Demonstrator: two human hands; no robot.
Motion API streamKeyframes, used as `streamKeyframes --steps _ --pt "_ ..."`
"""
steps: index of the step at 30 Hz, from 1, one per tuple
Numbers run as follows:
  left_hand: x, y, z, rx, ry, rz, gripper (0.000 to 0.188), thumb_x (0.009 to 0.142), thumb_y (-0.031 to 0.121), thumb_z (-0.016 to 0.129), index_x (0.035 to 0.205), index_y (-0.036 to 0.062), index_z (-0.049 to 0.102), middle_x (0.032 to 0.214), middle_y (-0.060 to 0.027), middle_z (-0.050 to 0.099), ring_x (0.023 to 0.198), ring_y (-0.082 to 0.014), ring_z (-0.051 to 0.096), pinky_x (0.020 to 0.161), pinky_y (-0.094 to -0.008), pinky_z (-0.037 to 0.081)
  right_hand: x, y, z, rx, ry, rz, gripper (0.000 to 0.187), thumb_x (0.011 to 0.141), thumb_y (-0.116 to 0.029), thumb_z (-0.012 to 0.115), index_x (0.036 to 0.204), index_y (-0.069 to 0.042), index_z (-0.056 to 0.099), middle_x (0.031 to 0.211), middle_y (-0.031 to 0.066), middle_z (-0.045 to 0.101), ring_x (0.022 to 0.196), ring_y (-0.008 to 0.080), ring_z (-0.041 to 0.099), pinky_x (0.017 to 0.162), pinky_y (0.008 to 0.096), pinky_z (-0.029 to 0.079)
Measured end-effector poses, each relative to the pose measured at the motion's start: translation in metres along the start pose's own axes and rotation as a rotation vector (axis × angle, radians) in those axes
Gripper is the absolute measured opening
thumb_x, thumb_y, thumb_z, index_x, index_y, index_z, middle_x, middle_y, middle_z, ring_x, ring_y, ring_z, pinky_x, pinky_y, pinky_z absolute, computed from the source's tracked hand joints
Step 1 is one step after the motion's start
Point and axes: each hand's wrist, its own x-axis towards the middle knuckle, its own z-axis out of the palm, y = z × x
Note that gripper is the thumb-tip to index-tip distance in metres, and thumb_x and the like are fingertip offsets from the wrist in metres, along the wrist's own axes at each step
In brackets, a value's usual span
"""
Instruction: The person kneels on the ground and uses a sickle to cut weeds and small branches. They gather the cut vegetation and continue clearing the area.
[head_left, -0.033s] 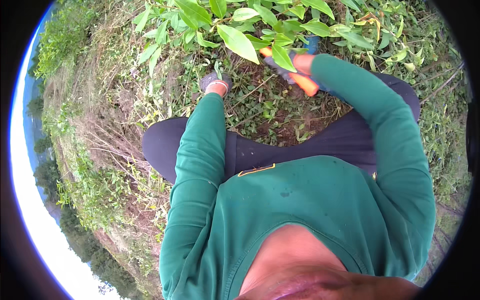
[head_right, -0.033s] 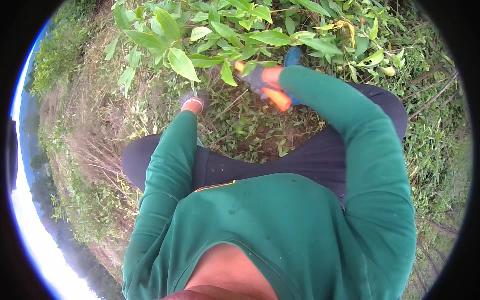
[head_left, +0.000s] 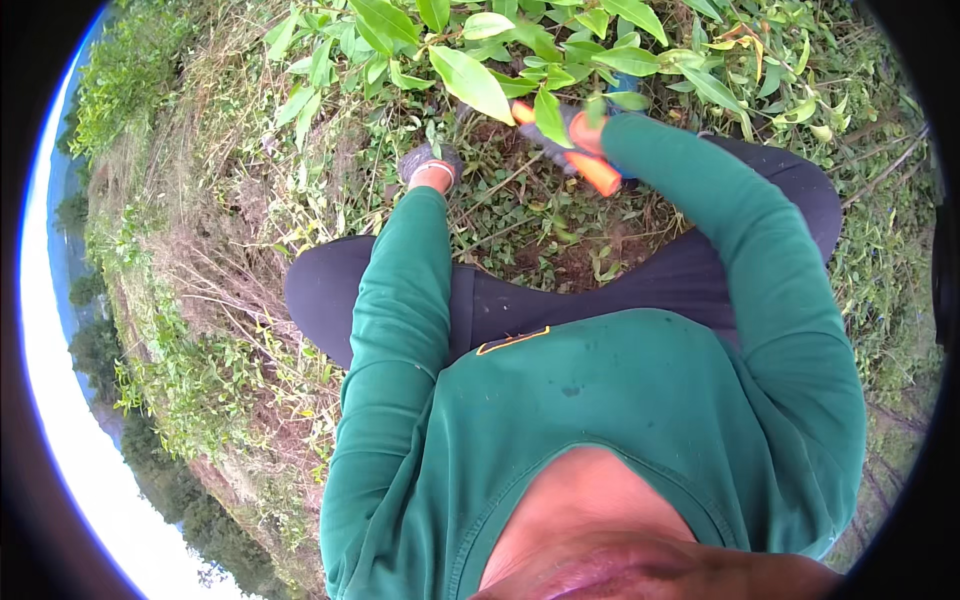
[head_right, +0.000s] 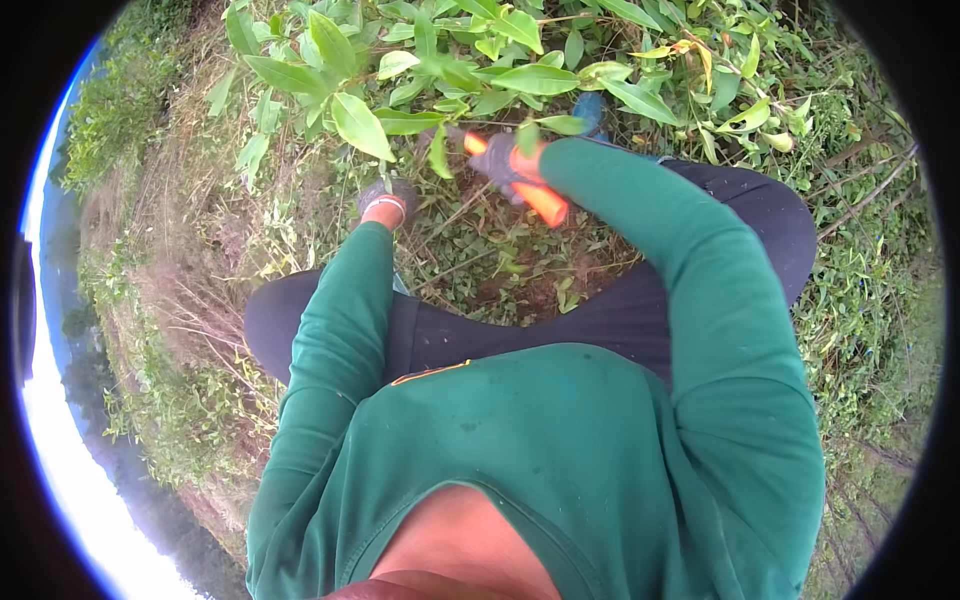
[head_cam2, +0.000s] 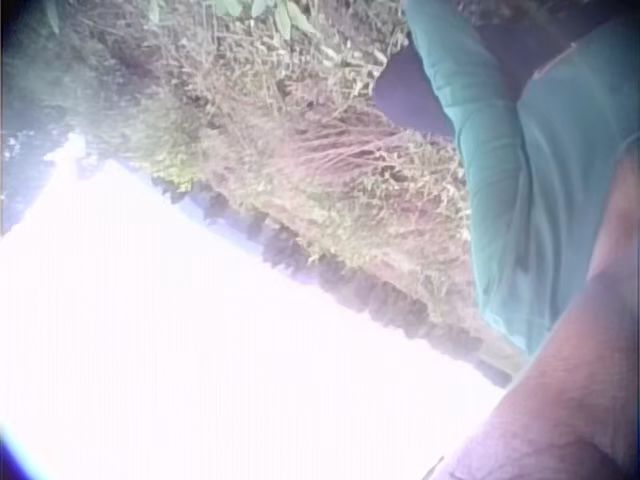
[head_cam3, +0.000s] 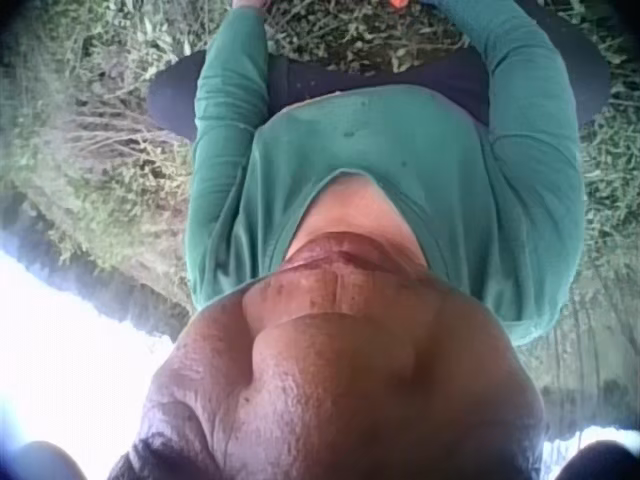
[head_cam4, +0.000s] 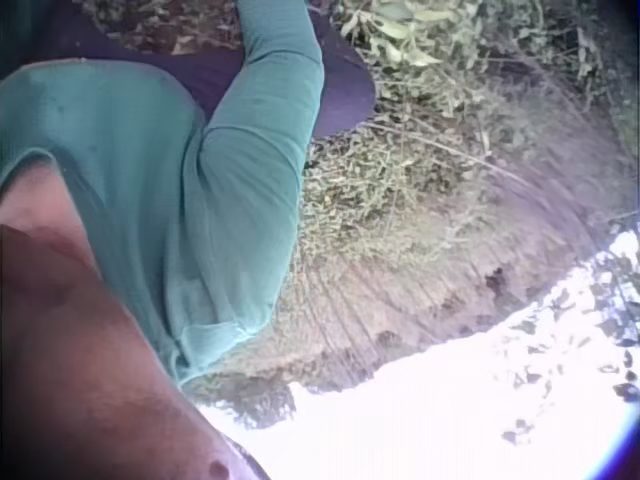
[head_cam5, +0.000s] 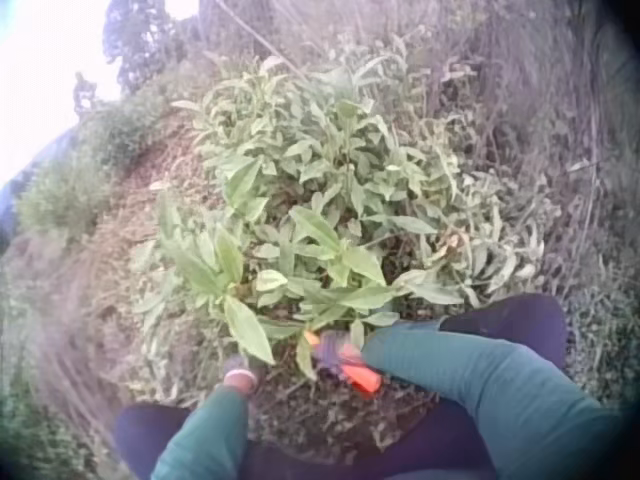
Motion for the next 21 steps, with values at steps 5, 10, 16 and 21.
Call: streamKeyframes --steps 5,10,16,21 --pt "0.024 -0.061 0.027 0.000 -0.015 -0.118 0.037 0.087 0.031 0.047 0.114 0.0116 0.064 0.122 -0.0131 0.060 0.110 -0.0317 0.060 0.089 -0.0433 0.049 -0.033 0.022 0.015 -0.427 -0.172 0.151 0.031 0.094 -0.031 0.048 0.078 -0.005 0.056 0.053 0.0035 0.051 0.042 0.0186 0.049 0.042 0.0355 0.042" --pt "0.019 -0.086 -0.008 0.105 -0.020 0.011 0.035 0.091 0.023 0.041 0.113 0.0102 0.064 0.123 -0.0127 0.059 0.111 -0.0304 0.058 0.091 -0.0378 0.048 -0.094 -0.023 0.010 -0.674 0.100 0.369 0.023 0.092 -0.027 0.049 0.089 -0.006 0.058 0.054 0.0028 0.051 0.043 0.0175 0.053 0.039 0.0330 0.043" --pt "0.019 -0.053 -0.015 -0.017 0.066 -0.095 0.038 0.091 0.031 0.044 0.110 0.0057 0.065 0.121 -0.0170 0.059 0.111 -0.0331 0.057 0.092 -0.0418 0.047 0.044 -0.013 0.021 -0.094 0.230 -0.273 0.025 0.089 -0.036 0.058 0.089 -0.012 0.052 0.052 -0.0035 0.042 0.036 0.0132 0.043 0.033 0.0320 0.039" --pt "-0.007 -0.048 -0.037 -0.047 0.037 -0.160 0.034 0.091 0.026 0.044 0.111 0.0080 0.065 0.121 -0.0144 0.060 0.111 -0.0332 0.058 0.092 -0.0404 0.047 0.047 0.027 0.070 -0.188 0.248 0.059 0.031 0.088 -0.034 0.056 0.077 -0.005 0.054 0.049 0.0030 0.045 0.036 0.0166 0.045 0.037 0.0338 0.041"
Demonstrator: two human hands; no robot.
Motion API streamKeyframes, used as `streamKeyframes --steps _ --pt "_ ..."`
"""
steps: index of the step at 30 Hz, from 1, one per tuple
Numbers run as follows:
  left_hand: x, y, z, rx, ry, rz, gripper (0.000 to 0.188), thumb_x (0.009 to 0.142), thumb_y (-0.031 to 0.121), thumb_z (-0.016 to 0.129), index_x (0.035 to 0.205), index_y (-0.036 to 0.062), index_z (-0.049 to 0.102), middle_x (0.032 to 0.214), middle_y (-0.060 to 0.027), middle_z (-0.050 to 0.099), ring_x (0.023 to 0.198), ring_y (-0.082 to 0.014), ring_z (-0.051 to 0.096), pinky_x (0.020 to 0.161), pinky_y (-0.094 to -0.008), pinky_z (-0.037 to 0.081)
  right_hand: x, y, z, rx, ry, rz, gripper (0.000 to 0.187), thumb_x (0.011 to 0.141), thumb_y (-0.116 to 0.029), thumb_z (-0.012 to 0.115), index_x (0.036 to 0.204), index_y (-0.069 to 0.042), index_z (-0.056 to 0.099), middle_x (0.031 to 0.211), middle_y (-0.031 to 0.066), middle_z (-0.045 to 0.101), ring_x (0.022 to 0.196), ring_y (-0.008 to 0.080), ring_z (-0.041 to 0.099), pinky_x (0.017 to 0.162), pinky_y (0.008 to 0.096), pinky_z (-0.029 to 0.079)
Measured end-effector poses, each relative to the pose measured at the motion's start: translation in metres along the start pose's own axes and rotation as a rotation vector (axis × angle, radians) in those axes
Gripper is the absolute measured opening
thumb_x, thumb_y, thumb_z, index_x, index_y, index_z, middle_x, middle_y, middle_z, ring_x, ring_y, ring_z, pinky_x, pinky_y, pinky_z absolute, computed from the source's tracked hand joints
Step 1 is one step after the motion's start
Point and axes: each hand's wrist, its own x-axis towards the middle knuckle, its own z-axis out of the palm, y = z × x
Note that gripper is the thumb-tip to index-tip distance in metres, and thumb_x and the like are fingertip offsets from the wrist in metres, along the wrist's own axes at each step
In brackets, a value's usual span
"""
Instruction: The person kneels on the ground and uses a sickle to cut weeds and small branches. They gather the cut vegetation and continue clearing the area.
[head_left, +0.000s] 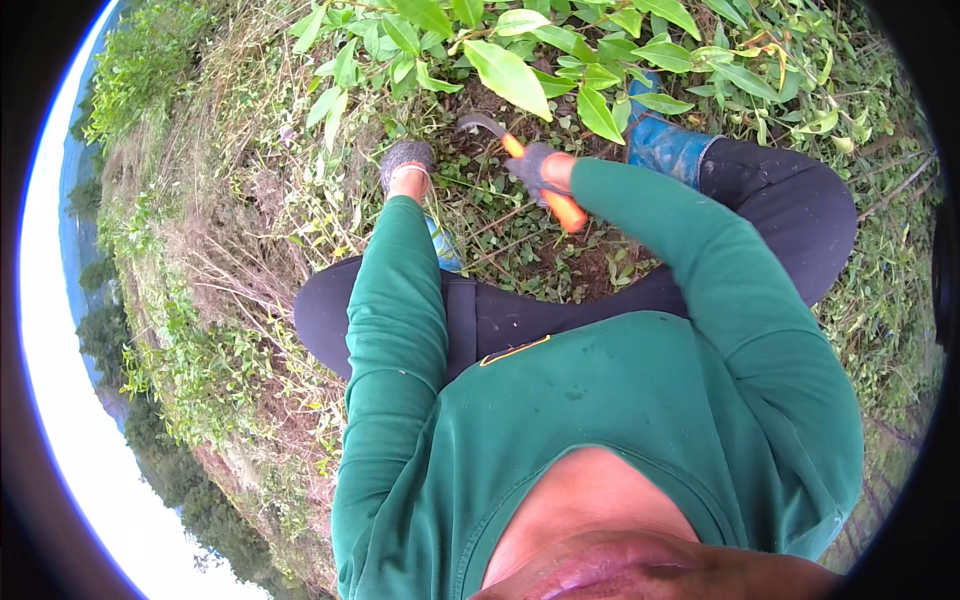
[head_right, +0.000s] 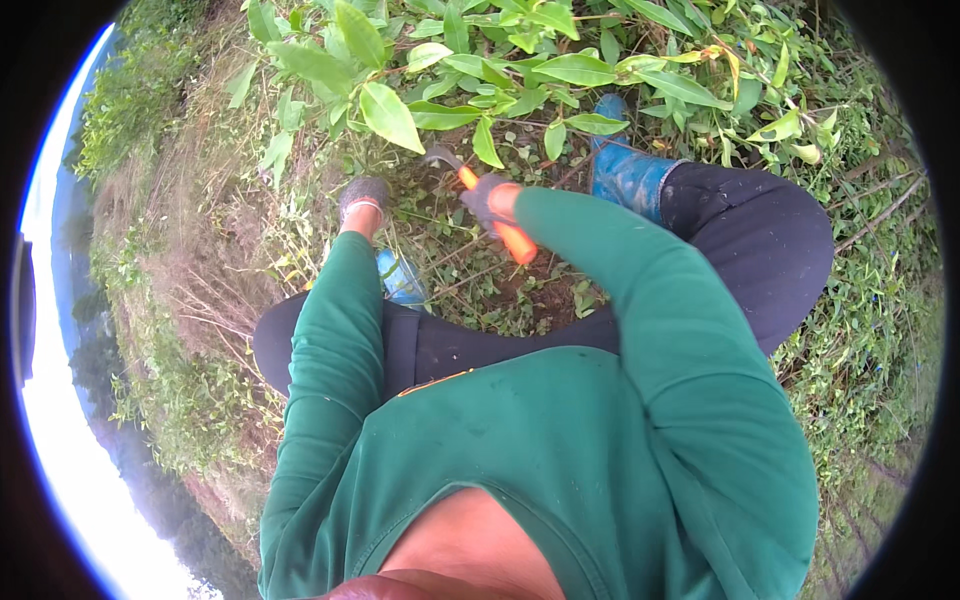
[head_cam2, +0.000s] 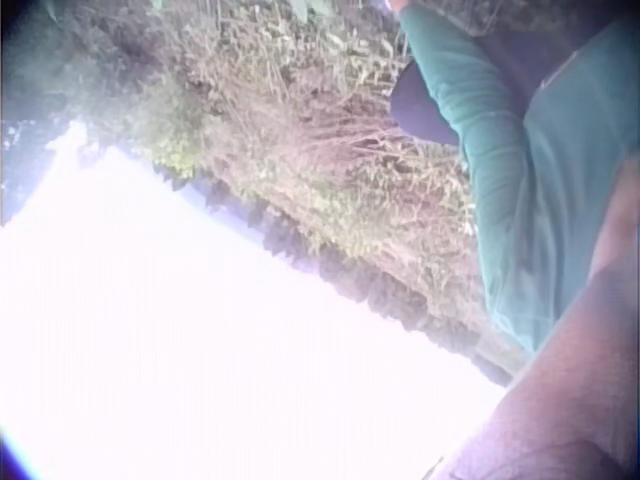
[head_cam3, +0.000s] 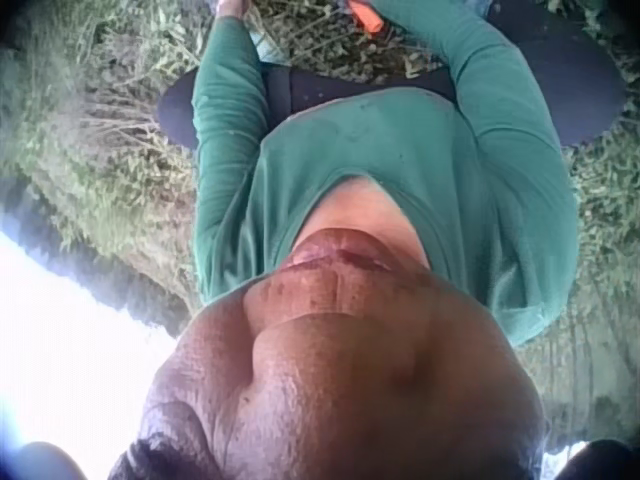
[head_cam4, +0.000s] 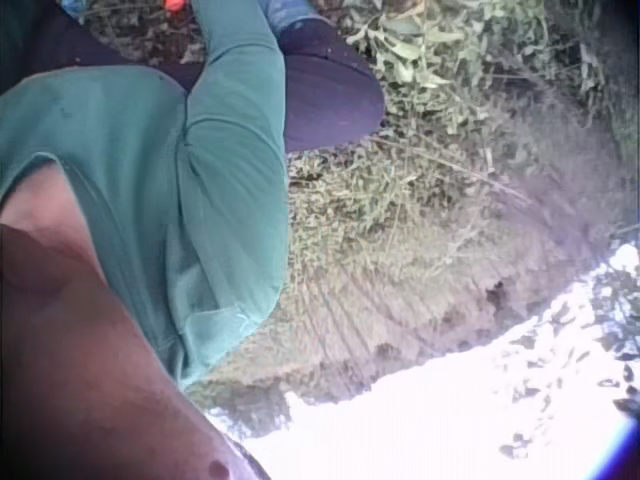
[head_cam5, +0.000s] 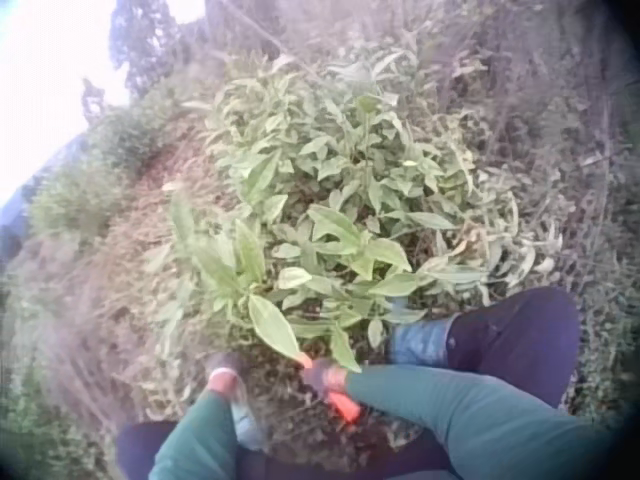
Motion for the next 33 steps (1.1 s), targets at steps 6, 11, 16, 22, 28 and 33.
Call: streamKeyframes --steps 6,11,16,22,28,33 --pt "0.021 -0.108 0.006 0.169 0.114 -0.047 0.032 0.088 0.019 0.045 0.110 0.0072 0.065 0.116 -0.0155 0.062 0.105 -0.0307 0.061 0.086 -0.0396 0.049 -0.099 -0.039 -0.074 -0.396 -0.255 0.281 0.027 0.089 -0.032 0.056 0.073 -0.013 0.045 0.050 -0.0031 0.037 0.035 0.0127 0.038 0.034 0.0292 0.033" --pt "0.028 -0.095 -0.024 0.112 0.136 0.032 0.031 0.087 0.023 0.047 0.106 0.0075 0.067 0.112 -0.0167 0.063 0.104 -0.0329 0.061 0.086 -0.0403 0.050 0.017 -0.026 -0.062 0.403 -0.243 -0.258 0.023 0.088 -0.031 0.060 0.082 -0.014 0.046 0.052 -0.0013 0.042 0.035 0.0155 0.040 0.034 0.0309 0.035" --pt "0.020 -0.143 -0.022 0.142 0.047 -0.028 0.031 0.086 0.021 0.048 0.105 0.0056 0.067 0.110 -0.0183 0.063 0.102 -0.0351 0.062 0.085 -0.0408 0.050 0.007 0.002 0.040 0.214 -0.256 -0.070 0.025 0.087 -0.030 0.060 0.079 -0.009 0.049 0.049 0.0009 0.046 0.035 0.0161 0.043 0.033 0.0337 0.037" --pt "0.011 -0.200 -0.059 0.268 -0.026 -0.026 0.028 0.082 0.020 0.054 0.102 0.0047 0.067 0.108 -0.0203 0.063 0.101 -0.0345 0.062 0.083 -0.0416 0.050 -0.091 -0.051 -0.083 -0.180 -0.508 0.229 0.029 0.089 -0.032 0.057 0.074 -0.009 0.048 0.050 0.0013 0.046 0.035 0.0161 0.042 0.033 0.0345 0.037" --pt "0.034 -0.217 -0.054 0.166 0.086 -0.066 0.038 0.089 0.027 0.043 0.113 0.0054 0.063 0.120 -0.0185 0.058 0.109 -0.0353 0.057 0.091 -0.0405 0.046 0.029 -0.041 -0.047 0.217 -0.218 -0.180 0.030 0.088 -0.033 0.059 0.076 -0.008 0.048 0.050 0.0017 0.046 0.035 0.0171 0.043 0.033 0.0350 0.037" --pt "0.038 -0.159 -0.083 0.151 0.005 -0.037 0.044 0.091 0.035 0.042 0.118 0.0046 0.060 0.122 -0.0186 0.058 0.108 -0.0359 0.058 0.091 -0.0401 0.047 0.015 -0.008 0.055 0.116 -0.192 0.133 0.027 0.089 -0.029 0.058 0.081 -0.006 0.047 0.049 0.0020 0.046 0.035 0.0180 0.044 0.033 0.0350 0.038"
